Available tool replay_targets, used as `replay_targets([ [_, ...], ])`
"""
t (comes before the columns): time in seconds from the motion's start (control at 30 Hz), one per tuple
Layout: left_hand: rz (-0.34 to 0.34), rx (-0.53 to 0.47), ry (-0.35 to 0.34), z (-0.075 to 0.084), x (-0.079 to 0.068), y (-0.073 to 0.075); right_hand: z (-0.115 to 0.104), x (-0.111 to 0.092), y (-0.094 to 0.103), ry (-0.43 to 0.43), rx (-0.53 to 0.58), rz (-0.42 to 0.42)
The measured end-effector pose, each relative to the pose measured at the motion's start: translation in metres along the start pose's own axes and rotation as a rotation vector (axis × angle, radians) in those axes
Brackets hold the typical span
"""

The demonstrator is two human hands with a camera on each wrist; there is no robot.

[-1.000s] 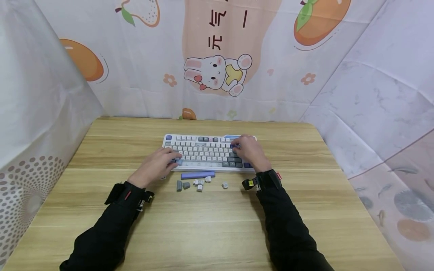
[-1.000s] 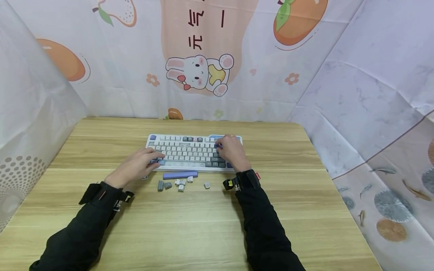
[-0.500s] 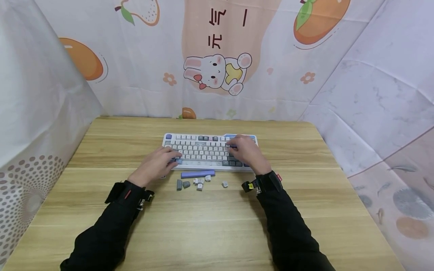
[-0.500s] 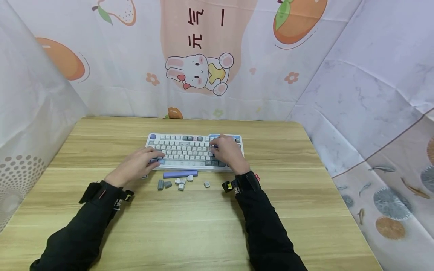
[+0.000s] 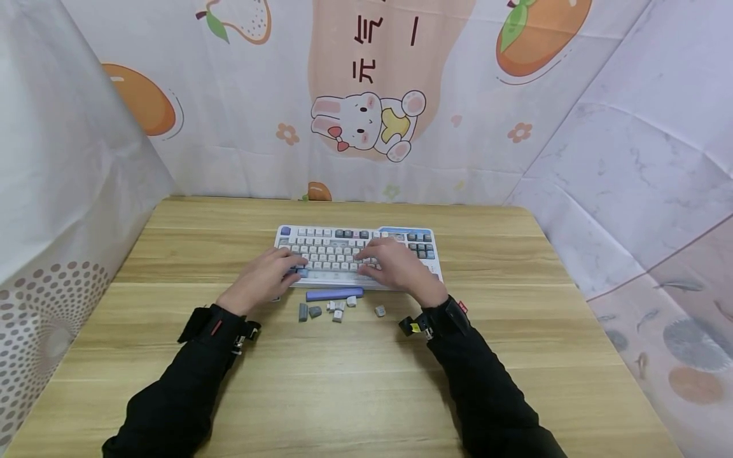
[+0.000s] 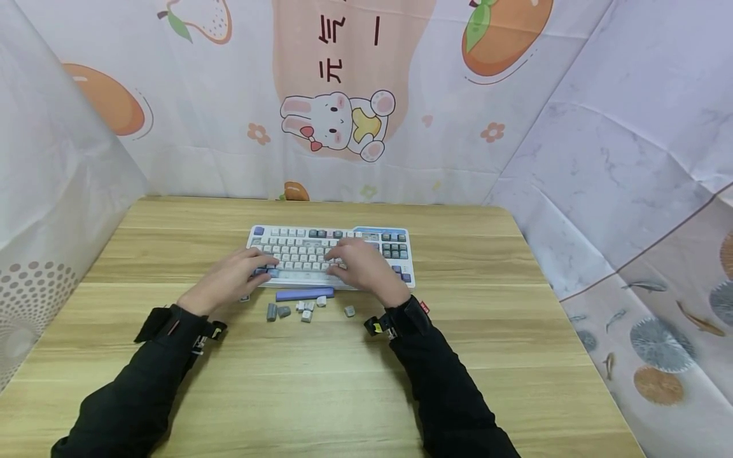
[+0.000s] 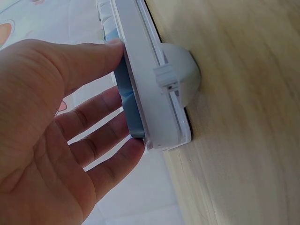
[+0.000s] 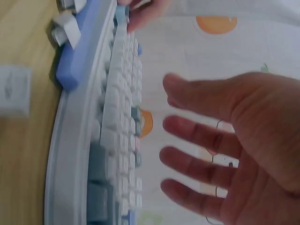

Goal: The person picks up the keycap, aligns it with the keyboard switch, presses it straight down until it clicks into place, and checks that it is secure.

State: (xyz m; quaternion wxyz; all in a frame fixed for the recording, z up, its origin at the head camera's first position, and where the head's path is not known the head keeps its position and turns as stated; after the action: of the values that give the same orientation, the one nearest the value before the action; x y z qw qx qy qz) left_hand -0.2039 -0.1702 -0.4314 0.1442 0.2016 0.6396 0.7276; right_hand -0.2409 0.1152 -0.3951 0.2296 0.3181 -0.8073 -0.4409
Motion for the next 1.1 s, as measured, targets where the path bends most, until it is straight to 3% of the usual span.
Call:
replay_targets([
  [0.17, 0.008, -0.006, -0.006, -0.001, -0.001, -0.001, -0.012, 0.002, -0.012, 0.112, 0.092, -0.193],
  [0.33, -0.001, -0.014, 0.004, -0.002, -0.001, -0.001, -0.025, 0.003, -0.024, 0.150, 0.155, -0.306],
  [0.63, -0.022, 0.001, 0.014, -0.002, 0.000, -0.001, -0.036, 0.004, -0.039, 0.175, 0.150, -0.365],
  [1.1, -0.008, -0.014, 0.011, -0.002, 0.001, -0.001, -0.033, 0.005, -0.047, 0.098, 0.079, -0.390],
])
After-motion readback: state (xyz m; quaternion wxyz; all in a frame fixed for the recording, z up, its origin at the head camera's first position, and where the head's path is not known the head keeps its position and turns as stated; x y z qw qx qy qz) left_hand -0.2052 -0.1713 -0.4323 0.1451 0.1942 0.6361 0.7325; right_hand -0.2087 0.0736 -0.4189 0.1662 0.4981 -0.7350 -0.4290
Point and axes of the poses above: each hand's wrist, its own x-axis towards the middle knuckle, its own y-axis out of the back of the hand, z = x × y, the point moved 1 cm from there along x, towards the middle knuckle, and after that the axes turned 13 degrees about x, right-handed, at the moved point
